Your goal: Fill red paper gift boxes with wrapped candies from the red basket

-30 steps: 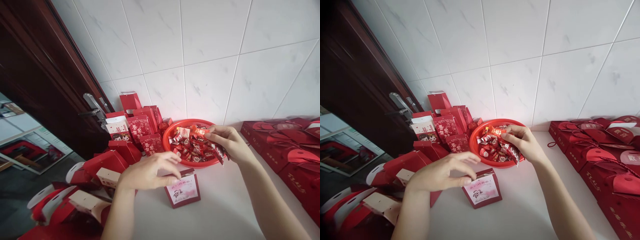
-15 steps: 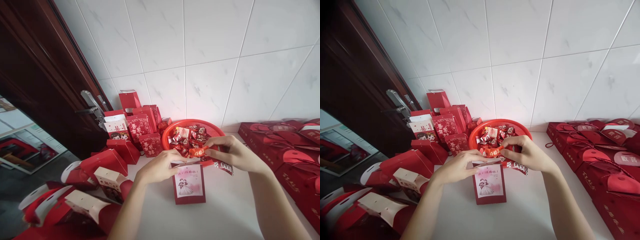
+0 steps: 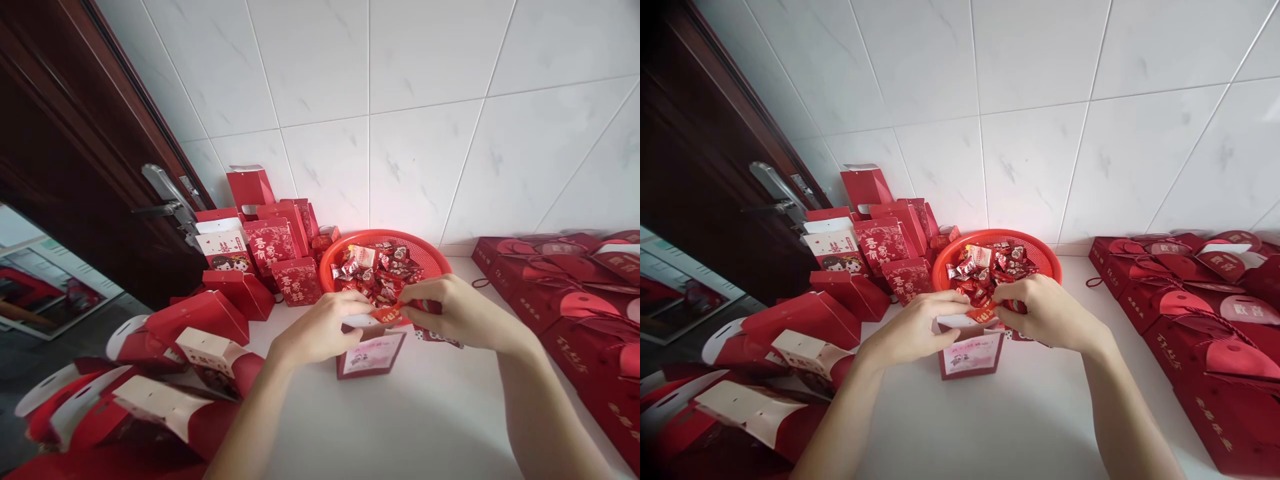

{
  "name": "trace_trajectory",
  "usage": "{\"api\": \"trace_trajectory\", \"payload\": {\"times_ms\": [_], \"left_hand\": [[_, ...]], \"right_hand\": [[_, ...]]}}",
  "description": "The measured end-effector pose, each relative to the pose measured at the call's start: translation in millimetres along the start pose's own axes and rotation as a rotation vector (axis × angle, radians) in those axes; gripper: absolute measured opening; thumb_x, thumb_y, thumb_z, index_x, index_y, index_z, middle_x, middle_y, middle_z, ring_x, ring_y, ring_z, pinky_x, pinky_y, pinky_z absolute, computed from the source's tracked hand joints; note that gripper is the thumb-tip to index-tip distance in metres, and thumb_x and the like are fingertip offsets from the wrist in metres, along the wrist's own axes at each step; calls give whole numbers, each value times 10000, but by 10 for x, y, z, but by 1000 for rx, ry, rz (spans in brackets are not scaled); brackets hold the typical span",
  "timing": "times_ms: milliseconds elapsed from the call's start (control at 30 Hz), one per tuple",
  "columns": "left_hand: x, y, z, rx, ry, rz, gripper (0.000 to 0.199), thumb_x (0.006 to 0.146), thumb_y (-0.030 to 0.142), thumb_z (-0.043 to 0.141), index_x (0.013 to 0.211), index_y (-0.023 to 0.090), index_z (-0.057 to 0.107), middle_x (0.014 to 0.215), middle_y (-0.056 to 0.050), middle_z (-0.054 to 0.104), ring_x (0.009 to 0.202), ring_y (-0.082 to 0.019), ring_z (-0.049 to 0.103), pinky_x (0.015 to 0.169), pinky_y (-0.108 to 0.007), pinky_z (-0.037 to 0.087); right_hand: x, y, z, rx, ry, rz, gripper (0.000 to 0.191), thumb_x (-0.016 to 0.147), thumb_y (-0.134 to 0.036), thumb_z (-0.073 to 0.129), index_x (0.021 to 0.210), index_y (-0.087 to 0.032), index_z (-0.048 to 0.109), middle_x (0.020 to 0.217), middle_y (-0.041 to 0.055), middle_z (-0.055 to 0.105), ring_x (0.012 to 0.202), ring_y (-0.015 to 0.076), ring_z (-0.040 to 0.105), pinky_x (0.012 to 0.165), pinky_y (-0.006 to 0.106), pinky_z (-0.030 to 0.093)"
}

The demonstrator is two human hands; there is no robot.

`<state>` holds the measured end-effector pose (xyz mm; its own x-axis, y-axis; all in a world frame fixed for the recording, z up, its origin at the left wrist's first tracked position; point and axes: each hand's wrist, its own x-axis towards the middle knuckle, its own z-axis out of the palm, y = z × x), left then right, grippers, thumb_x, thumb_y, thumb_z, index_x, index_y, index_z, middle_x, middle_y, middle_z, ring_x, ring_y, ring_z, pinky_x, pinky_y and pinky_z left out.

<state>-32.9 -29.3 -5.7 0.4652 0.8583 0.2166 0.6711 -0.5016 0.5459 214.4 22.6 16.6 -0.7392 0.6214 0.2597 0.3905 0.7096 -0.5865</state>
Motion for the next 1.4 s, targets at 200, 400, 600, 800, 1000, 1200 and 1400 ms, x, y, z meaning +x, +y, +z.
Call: {"api": "trace_trajectory", "payload": {"times_ms": [200,400,600,800,1000,1200,1400], "left_hand": [[-26,49,-35,58,-80,-36,645,758,39,606,1347,298,663,1302,-43,683,1144,-223,674,888,-270,571],[-54,34,-51,58,-136,-75,613,733,86,640,1297,322,678,1335,-23,654,1208,-246,643,930,-280,558],[-24,51,-38,37,-161,-75,548,745,113,655,1259,300,689,1343,-22,648,1254,-250,611,1021,-311,513],[9,43,-34,7,-150,-58,428,734,113,674,1138,248,716,1295,-46,665,1183,-261,635,967,-335,523],[12,89,-44,-22,-143,-77,278,733,101,677,980,219,728,1153,-34,705,1049,-239,672,865,-295,535],[3,73,-44,-35,-151,-67,500,739,93,683,1200,285,717,1239,-23,686,1106,-250,662,908,-319,534],[22,56,-38,-103,-101,-17,437,840,146,686,1248,300,713,1234,-29,702,1108,-223,666,939,-307,525]], "right_hand": [[35,-50,101,-103,-42,-17,292,937,-183,537,645,-196,551,527,-31,563,455,85,410,484,250,266],[91,-126,204,-81,-72,-2,206,941,-214,570,764,-200,676,526,-30,571,447,92,439,493,244,283],[189,-103,262,208,310,102,253,949,-380,598,811,-183,677,650,-10,617,538,100,471,525,228,365],[273,-99,400,343,486,149,388,922,-509,627,726,-175,597,597,-23,514,512,92,383,479,236,313],[255,-166,498,290,309,84,316,929,-435,629,748,-178,593,627,-15,570,560,101,426,520,232,350],[248,-169,464,333,294,106,343,948,-472,602,773,-177,603,678,2,611,586,111,483,534,233,392],[296,-124,466,510,358,205,478,961,-626,509,757,-193,523,588,-29,491,514,105,415,448,230,327]]}}
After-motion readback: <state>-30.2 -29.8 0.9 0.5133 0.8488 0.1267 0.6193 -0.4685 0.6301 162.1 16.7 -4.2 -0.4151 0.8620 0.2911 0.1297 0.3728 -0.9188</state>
